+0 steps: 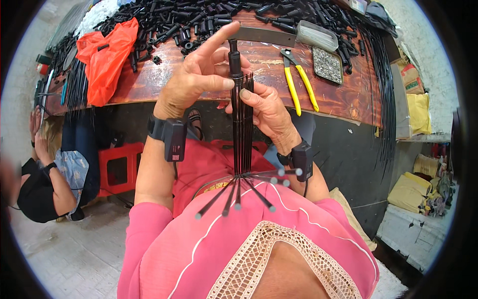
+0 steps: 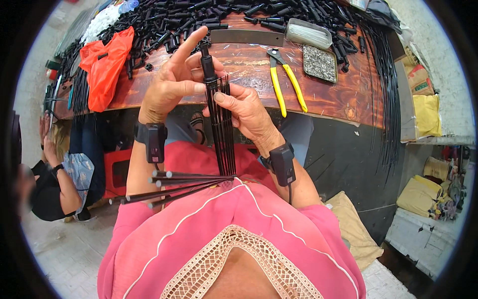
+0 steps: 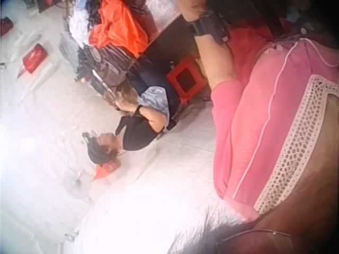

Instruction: Manually assembling and connecting the metal ribs and plastic components of umbrella frames at a workbench.

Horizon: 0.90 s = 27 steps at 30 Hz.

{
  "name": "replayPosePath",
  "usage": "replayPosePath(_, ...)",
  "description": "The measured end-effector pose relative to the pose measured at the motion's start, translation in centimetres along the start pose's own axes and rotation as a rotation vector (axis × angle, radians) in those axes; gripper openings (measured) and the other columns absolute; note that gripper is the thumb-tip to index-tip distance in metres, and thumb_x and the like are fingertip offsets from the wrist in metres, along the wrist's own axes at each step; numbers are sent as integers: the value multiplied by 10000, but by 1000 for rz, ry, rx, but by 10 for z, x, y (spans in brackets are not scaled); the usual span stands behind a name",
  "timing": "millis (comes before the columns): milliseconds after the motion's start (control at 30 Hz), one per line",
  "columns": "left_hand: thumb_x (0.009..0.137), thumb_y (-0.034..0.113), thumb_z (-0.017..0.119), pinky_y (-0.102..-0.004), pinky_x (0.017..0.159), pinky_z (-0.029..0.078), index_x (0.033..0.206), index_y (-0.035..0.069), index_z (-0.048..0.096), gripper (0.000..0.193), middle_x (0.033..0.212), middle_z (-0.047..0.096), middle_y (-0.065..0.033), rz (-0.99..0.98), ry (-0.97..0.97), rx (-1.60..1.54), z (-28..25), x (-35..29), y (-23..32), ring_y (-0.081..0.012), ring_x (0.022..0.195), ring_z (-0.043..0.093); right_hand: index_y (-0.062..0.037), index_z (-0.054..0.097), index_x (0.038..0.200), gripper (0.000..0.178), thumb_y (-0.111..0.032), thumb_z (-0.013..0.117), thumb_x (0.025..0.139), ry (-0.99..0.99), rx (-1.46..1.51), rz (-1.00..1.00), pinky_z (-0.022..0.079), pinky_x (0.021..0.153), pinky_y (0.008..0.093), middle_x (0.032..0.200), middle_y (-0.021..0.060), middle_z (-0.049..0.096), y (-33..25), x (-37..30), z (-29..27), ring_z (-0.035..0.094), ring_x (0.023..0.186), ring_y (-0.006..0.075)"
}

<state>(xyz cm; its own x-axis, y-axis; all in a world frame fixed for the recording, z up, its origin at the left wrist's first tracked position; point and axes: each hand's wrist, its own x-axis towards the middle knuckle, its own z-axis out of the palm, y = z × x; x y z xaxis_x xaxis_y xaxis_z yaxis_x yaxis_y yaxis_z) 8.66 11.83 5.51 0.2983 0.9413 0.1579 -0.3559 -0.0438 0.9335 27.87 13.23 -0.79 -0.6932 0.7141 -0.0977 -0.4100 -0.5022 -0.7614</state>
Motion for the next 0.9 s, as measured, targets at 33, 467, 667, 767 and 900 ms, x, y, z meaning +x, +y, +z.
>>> replayPosePath(33, 758, -4, 663, -349, 963, 494, 1499, 86, 327, 819, 1148, 624, -133, 19, 0, 38, 1, -2, -1, -231, 1071, 624, -36, 646, 1103, 232, -206, 631, 945, 1, 0, -1, 327, 386, 132, 843, 118, 726, -1, -1, 0, 621, 566, 40)
replayPosePath(467, 734, -60, 637, -325, 966, 500, 1458, 72, 411, 770, 1179, 604, -100, -80, 22, 128, 10, -3, 11, -210, 1118, 602, -31, 639, 1164, 266, -197, 607, 958, 13, -18, -2, 322, 388, 130, 846, 113, 727, -4, -4, 4, 612, 557, 27)
replayPosePath(667, 734, -41, 650, -286, 888, 529, 1448, 83, 432, 757, 1170, 603, -89, -39, 57, 218, 13, -4, 8, -189, 1095, 602, -31, 644, 1148, 254, -195, 609, 957, 54, -31, -20, 324, 389, 127, 843, 107, 726, -3, -4, 7, 616, 566, 24)
replayPosePath(767, 734, -38, 654, -254, 826, 541, 1444, 88, 440, 752, 1170, 603, -88, -85, 67, 191, 16, -2, 9, -176, 1084, 602, -32, 646, 1138, 244, -190, 609, 956, 59, -9, -36, 319, 386, 128, 842, 105, 725, -2, -3, 7, 622, 573, 29)
replayPosePath(900, 733, -44, 651, -236, 793, 543, 1443, 86, 440, 752, 1166, 602, -84, -90, 76, 190, 14, -3, 8, -169, 1065, 609, -31, 646, 1130, 234, -180, 609, 954, 35, -31, -43, 309, 382, 130, 840, 107, 724, 1, -1, 3, 631, 582, 36)
